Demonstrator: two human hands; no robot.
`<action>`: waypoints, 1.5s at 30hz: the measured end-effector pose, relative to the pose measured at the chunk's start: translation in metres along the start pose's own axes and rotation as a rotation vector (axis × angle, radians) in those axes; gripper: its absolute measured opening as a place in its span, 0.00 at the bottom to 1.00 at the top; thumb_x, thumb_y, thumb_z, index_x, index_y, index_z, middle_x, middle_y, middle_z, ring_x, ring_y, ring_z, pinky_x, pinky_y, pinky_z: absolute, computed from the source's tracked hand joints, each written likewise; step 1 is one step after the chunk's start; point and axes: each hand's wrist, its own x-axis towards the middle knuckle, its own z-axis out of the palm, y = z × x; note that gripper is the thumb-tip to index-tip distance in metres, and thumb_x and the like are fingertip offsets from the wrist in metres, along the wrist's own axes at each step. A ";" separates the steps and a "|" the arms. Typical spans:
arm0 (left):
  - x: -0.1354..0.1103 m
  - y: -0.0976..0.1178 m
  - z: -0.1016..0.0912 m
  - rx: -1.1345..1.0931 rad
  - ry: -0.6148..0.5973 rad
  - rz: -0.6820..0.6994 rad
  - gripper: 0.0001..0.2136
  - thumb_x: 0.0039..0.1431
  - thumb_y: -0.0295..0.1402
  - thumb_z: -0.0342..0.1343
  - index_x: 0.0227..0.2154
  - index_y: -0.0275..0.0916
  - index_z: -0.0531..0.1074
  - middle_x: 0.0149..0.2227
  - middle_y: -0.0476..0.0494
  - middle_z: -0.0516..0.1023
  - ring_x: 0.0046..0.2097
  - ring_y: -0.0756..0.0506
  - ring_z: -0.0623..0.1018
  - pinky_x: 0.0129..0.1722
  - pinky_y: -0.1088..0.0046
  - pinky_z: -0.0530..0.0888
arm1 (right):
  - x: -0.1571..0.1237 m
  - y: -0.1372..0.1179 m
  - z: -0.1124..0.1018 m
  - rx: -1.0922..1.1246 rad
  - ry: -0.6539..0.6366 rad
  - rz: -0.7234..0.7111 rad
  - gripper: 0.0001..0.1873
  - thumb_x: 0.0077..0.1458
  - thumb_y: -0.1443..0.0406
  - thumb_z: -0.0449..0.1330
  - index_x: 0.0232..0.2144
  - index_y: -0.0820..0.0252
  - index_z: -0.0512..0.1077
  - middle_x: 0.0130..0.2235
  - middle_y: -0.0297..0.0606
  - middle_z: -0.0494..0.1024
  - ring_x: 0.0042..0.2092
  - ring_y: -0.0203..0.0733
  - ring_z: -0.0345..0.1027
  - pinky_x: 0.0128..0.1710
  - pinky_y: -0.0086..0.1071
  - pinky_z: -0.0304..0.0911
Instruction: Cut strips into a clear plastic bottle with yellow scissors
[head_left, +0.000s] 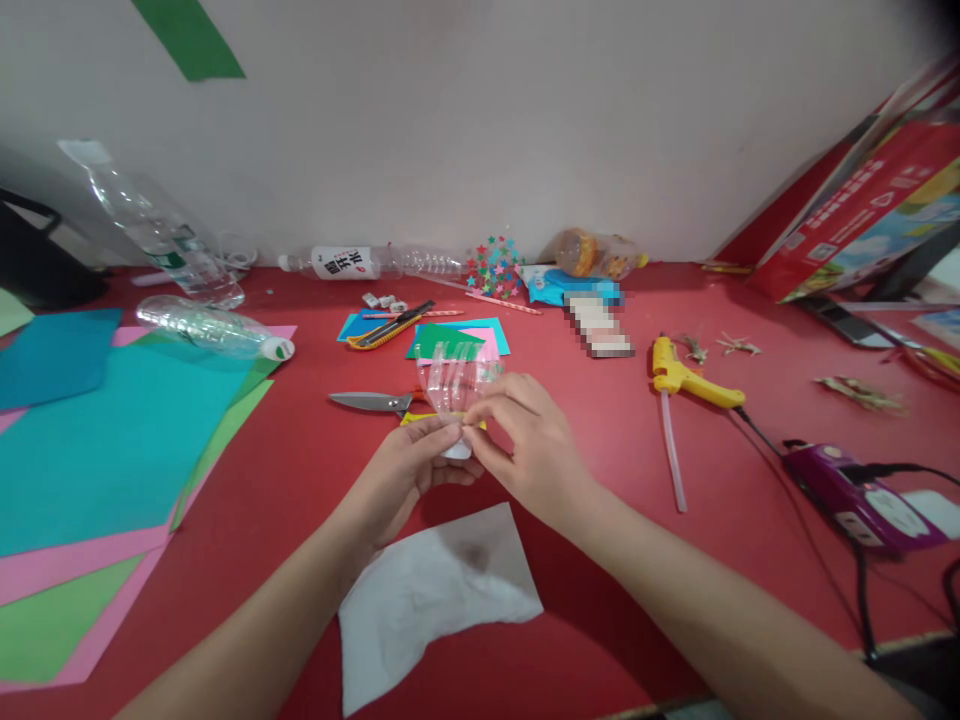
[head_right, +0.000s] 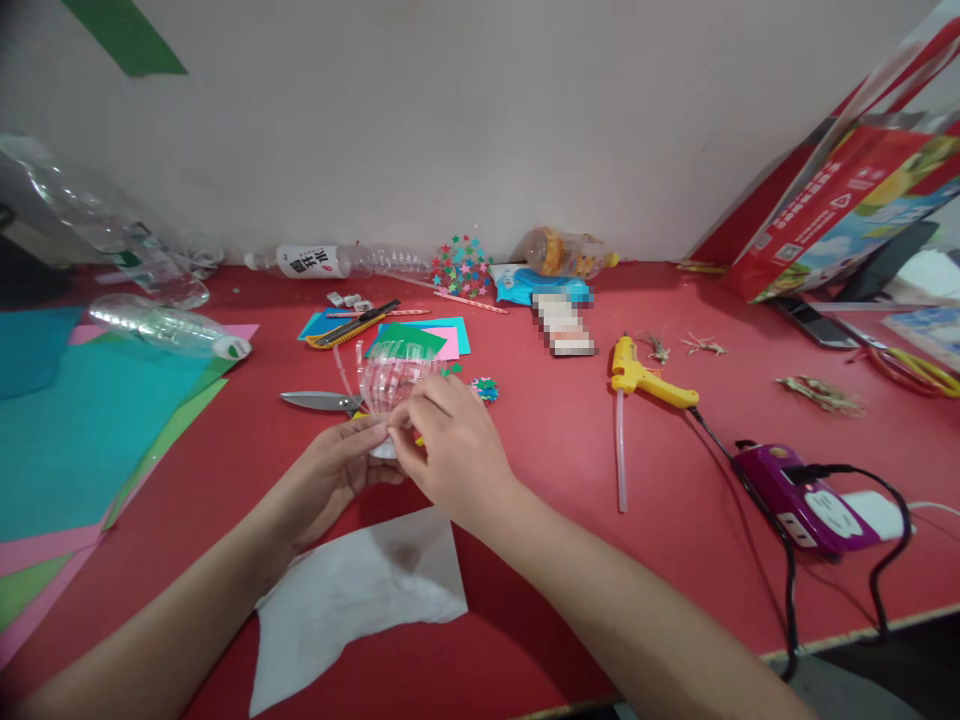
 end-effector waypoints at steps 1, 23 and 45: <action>0.000 0.000 0.000 -0.002 0.002 0.003 0.09 0.58 0.36 0.58 0.36 0.35 0.77 0.32 0.43 0.80 0.32 0.49 0.78 0.34 0.75 0.76 | 0.000 0.001 0.001 0.008 -0.002 -0.002 0.06 0.59 0.73 0.56 0.30 0.61 0.70 0.35 0.41 0.73 0.39 0.46 0.66 0.41 0.38 0.63; 0.003 -0.004 -0.002 0.139 0.044 0.183 0.09 0.54 0.32 0.62 0.39 0.40 0.75 0.29 0.50 0.76 0.32 0.50 0.74 0.38 0.73 0.72 | -0.001 -0.002 -0.001 -0.112 0.018 -0.097 0.06 0.60 0.70 0.57 0.31 0.61 0.72 0.35 0.41 0.74 0.38 0.46 0.65 0.38 0.40 0.60; 0.001 -0.005 -0.002 0.177 -0.137 0.034 0.18 0.55 0.38 0.61 0.47 0.39 0.72 0.37 0.44 0.79 0.33 0.49 0.77 0.35 0.71 0.72 | 0.017 0.003 -0.035 0.286 0.129 0.225 0.08 0.57 0.72 0.57 0.36 0.57 0.75 0.42 0.39 0.73 0.48 0.45 0.67 0.51 0.41 0.60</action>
